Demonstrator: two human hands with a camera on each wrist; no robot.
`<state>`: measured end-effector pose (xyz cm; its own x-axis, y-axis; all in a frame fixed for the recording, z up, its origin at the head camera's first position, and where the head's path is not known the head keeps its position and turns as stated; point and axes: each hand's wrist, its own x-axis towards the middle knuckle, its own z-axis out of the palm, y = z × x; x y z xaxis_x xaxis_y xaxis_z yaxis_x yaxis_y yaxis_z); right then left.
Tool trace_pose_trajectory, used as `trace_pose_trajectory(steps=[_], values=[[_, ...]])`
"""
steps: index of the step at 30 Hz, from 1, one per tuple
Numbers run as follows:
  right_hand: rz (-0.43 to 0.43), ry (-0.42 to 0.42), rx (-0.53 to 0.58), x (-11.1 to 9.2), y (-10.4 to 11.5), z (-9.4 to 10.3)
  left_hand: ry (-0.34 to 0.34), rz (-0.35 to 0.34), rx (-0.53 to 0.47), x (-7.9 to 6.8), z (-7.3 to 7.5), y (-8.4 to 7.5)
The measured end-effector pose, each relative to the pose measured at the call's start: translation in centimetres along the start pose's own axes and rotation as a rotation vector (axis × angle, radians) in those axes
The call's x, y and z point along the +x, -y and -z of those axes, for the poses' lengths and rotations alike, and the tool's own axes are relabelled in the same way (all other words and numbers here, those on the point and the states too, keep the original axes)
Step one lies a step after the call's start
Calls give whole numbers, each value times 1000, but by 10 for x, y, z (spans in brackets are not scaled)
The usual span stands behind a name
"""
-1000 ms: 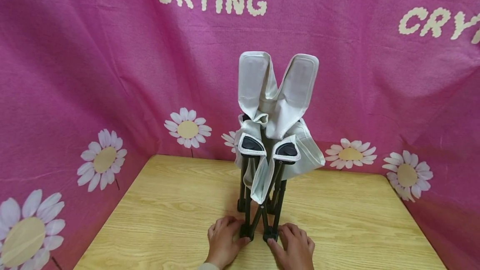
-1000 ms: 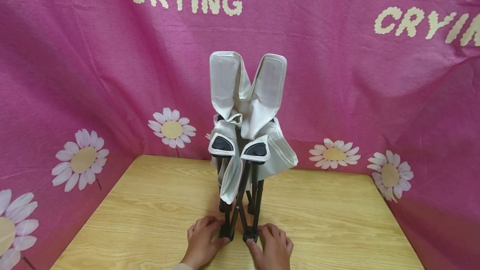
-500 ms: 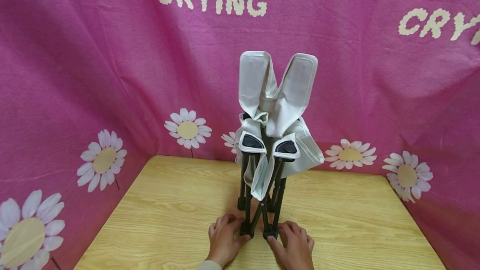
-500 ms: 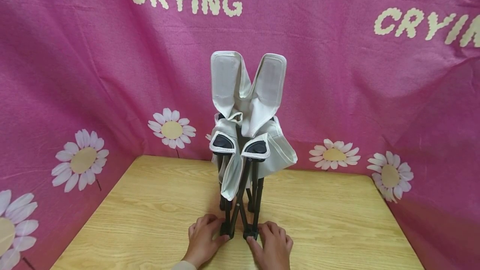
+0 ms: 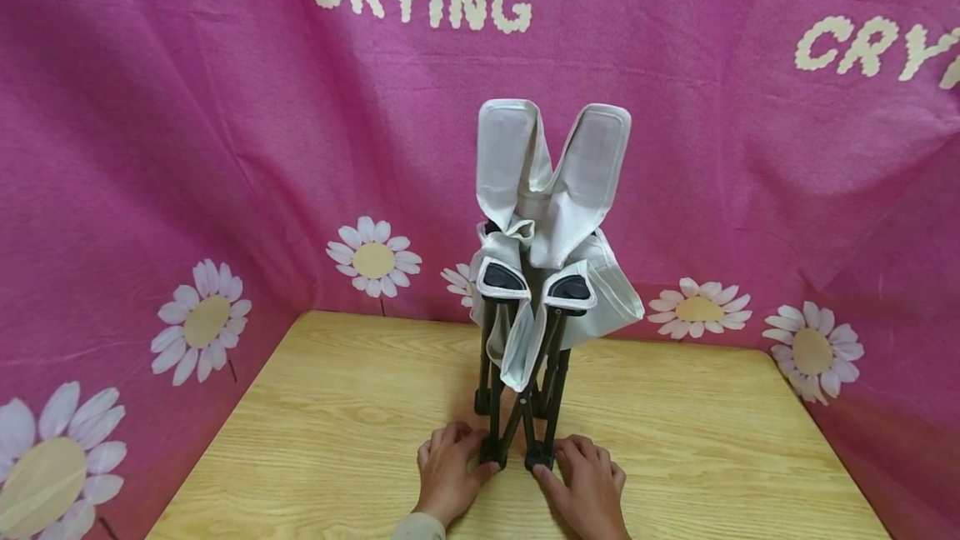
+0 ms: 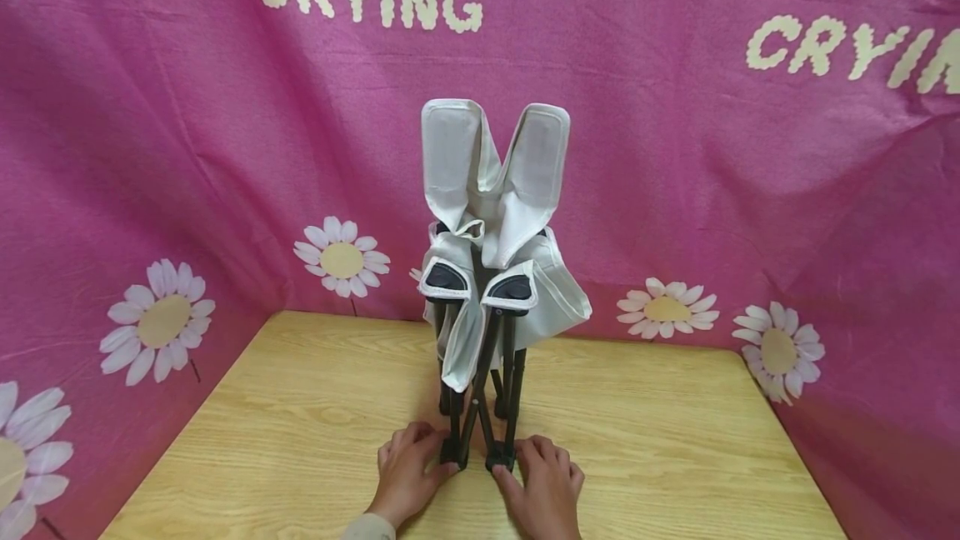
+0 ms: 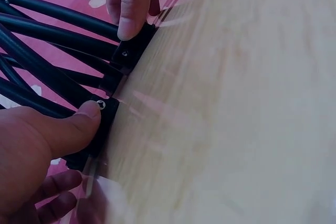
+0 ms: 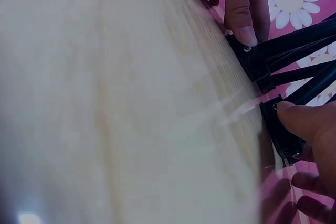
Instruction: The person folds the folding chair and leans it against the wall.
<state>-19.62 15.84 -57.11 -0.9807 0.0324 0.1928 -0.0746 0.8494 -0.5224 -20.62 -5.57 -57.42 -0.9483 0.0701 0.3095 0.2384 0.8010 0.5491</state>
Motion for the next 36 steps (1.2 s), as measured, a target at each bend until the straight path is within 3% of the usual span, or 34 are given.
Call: trace_pose_trajectory(steps=[36], values=[[83,-49,19,18,-3,-1,-39,-46,-15,18,-6,5]])
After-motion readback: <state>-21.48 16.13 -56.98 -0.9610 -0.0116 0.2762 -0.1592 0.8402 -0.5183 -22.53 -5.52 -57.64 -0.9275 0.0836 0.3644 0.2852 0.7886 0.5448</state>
